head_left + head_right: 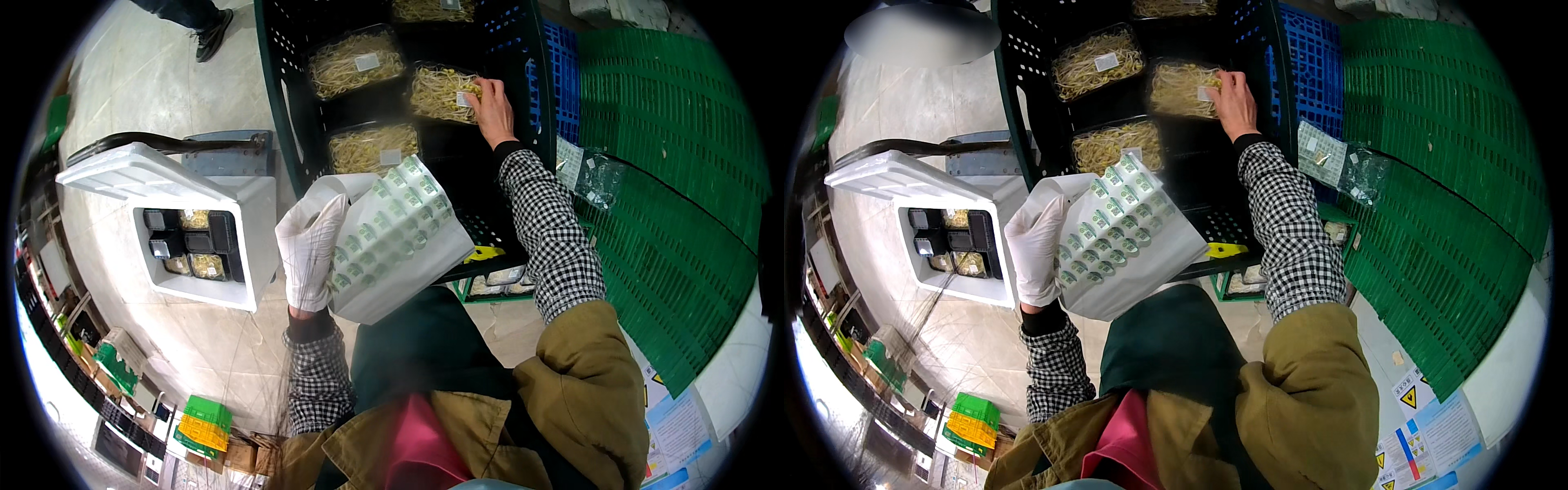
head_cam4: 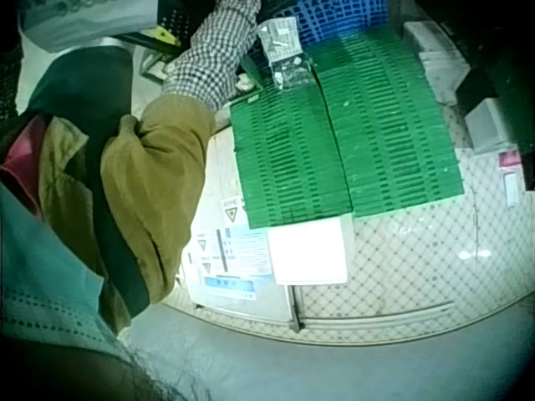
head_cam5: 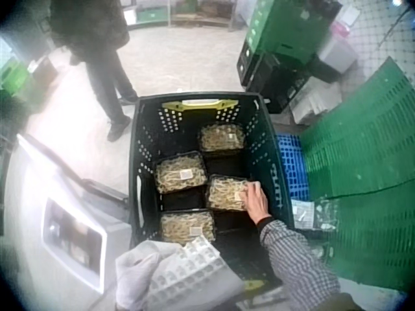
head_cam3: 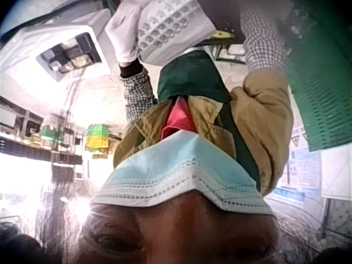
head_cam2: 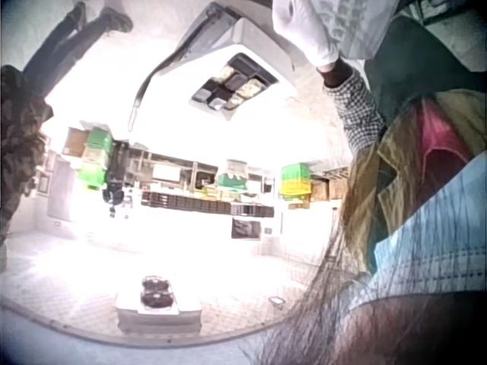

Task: The person labels multiple black plastic containers filled with bean sprouts by applying small white stickers from a sheet. They pick up each container from a green crate, place it into a white cooler, and affix a label to the top before repeating the process.

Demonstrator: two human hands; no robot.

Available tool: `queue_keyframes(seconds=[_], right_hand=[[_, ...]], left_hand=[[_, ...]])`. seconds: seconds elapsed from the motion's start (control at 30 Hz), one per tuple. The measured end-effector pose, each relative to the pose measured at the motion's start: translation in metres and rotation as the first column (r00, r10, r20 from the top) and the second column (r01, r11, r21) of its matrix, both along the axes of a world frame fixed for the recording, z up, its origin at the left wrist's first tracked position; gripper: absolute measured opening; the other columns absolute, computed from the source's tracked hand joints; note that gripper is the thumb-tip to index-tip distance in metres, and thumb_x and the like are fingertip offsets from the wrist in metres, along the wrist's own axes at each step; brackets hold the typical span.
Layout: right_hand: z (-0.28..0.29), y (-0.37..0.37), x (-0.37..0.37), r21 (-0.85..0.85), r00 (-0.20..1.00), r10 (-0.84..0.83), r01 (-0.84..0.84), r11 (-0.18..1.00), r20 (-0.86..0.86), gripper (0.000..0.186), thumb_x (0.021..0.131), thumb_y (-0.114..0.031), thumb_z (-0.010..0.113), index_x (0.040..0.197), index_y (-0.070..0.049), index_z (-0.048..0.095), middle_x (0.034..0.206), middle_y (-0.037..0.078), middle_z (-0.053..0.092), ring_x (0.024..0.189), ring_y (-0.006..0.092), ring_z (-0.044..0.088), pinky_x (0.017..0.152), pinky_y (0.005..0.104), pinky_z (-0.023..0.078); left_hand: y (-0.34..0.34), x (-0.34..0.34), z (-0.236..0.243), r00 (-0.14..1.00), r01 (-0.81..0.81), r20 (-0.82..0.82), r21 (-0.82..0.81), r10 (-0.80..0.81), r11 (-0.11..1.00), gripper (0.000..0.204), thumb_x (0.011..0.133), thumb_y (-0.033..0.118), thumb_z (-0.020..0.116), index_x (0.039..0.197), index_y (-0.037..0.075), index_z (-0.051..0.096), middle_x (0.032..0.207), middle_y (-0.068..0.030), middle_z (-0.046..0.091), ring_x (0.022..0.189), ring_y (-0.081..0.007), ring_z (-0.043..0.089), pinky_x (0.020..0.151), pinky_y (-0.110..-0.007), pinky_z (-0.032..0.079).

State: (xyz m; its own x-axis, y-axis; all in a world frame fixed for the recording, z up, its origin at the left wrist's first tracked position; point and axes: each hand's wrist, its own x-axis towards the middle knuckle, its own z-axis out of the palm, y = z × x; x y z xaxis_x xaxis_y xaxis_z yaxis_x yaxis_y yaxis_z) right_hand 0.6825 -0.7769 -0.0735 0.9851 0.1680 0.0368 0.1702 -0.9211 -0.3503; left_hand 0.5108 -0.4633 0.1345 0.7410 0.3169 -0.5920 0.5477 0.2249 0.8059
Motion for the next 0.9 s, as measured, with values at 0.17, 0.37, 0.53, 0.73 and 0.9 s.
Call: queue_keyframes(seconds=[0.17,0.37,0.53,0.73,0.9], right_hand=[[0.002,0.005,-0.003,0.087,0.997,-0.068,0.064,0.994,0.041,0.035,0.088,-0.023,0.067,0.116,-0.008,0.053,0.113,0.015,0.050,0.104,0.0353,0.055,0.085,0.0426,0.049],[0.107,0.050,-0.002,0.727,0.845,0.356,0.056,0.684,-0.400,0.018,0.092,-0.018,0.062,0.100,-0.002,0.067,0.111,0.011,0.060,0.099,0.0224,0.059,0.086,0.0323,0.047],[0.204,0.084,-0.019,0.551,0.597,0.768,-0.571,0.609,-0.231,0.012,0.087,-0.016,0.064,0.093,-0.006,0.068,0.110,0.004,0.060,0.107,0.0236,0.054,0.095,0.0355,0.041],[0.206,0.084,-0.030,0.351,0.601,0.796,-0.762,0.544,0.073,0.008,0.080,-0.019,0.068,0.078,-0.011,0.066,0.096,0.000,0.062,0.097,0.0217,0.056,0.089,0.0373,0.040],[0.151,0.065,-0.048,0.770,0.961,0.253,-0.076,0.633,-0.113,0.004,0.084,-0.006,0.068,0.088,-0.005,0.068,0.094,0.002,0.064,0.088,0.0115,0.059,0.077,0.0234,0.046]], left_hand=[[-0.001,0.004,0.001,1.000,0.004,0.029,-0.012,-0.003,1.000,0.023,0.088,0.009,0.070,0.105,-0.005,0.067,0.093,-0.0061,0.070,0.078,-0.0085,0.063,0.069,-0.022,0.050],[-0.002,0.003,0.006,0.999,0.038,-0.003,0.049,-0.038,0.998,0.023,0.086,0.010,0.073,0.105,-0.003,0.069,0.091,-0.0034,0.070,0.078,-0.0061,0.060,0.070,-0.021,0.049],[-0.010,0.006,0.014,0.996,0.085,-0.004,0.062,-0.085,0.994,0.017,0.087,0.009,0.071,0.101,-0.001,0.070,0.088,-0.0012,0.068,0.077,-0.0052,0.060,0.068,-0.019,0.048],[-0.009,0.000,0.003,0.995,0.097,-0.002,0.066,-0.097,0.993,0.019,0.088,0.010,0.070,0.102,-0.003,0.069,0.088,-0.0024,0.069,0.077,-0.0060,0.060,0.068,-0.020,0.048],[-0.007,-0.008,-0.004,0.994,0.106,0.017,0.047,-0.106,0.993,0.019,0.089,0.010,0.069,0.102,-0.004,0.068,0.089,-0.0035,0.069,0.077,-0.0068,0.061,0.068,-0.021,0.049]])
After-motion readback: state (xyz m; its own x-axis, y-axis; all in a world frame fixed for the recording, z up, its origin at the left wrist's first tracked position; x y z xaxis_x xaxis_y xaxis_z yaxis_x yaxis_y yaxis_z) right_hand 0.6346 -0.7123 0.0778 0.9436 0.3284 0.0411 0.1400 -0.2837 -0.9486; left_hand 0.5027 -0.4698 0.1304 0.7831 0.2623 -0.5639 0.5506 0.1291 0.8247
